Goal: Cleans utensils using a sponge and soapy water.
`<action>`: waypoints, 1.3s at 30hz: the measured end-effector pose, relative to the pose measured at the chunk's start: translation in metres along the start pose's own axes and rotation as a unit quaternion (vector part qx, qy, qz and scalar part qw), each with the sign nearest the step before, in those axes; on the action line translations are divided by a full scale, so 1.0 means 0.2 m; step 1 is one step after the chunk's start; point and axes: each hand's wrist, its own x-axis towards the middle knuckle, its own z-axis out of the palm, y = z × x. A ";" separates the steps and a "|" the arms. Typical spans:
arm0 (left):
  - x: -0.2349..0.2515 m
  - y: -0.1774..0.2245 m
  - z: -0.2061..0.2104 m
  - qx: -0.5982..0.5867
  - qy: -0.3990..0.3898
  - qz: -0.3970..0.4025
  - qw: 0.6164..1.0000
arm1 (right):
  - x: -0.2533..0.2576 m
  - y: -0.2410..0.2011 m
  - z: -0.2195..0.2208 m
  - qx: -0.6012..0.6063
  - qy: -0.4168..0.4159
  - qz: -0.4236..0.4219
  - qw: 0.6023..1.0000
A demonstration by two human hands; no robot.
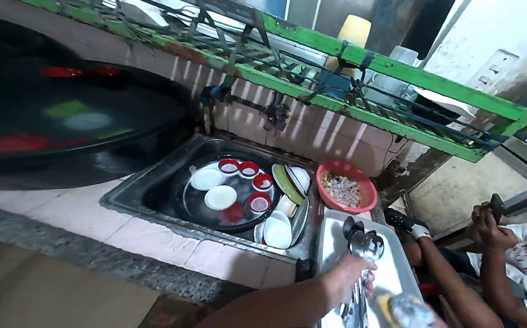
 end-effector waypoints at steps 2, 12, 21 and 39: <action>-0.02 -0.03 0.02 0.068 -0.013 -0.023 0.997 | 0.02 -0.16 0.00 0.117 0.120 0.009 0.986; -0.05 -0.04 0.02 0.162 0.056 0.031 0.985 | 0.15 -0.17 0.28 0.217 0.271 -0.053 0.936; -0.04 -0.02 0.05 0.229 0.083 -0.001 0.970 | 0.23 -0.16 0.20 0.165 0.302 -0.020 0.939; -0.05 -0.04 0.06 0.266 0.073 0.017 0.961 | 0.21 -0.10 0.21 -0.121 0.297 -0.120 0.939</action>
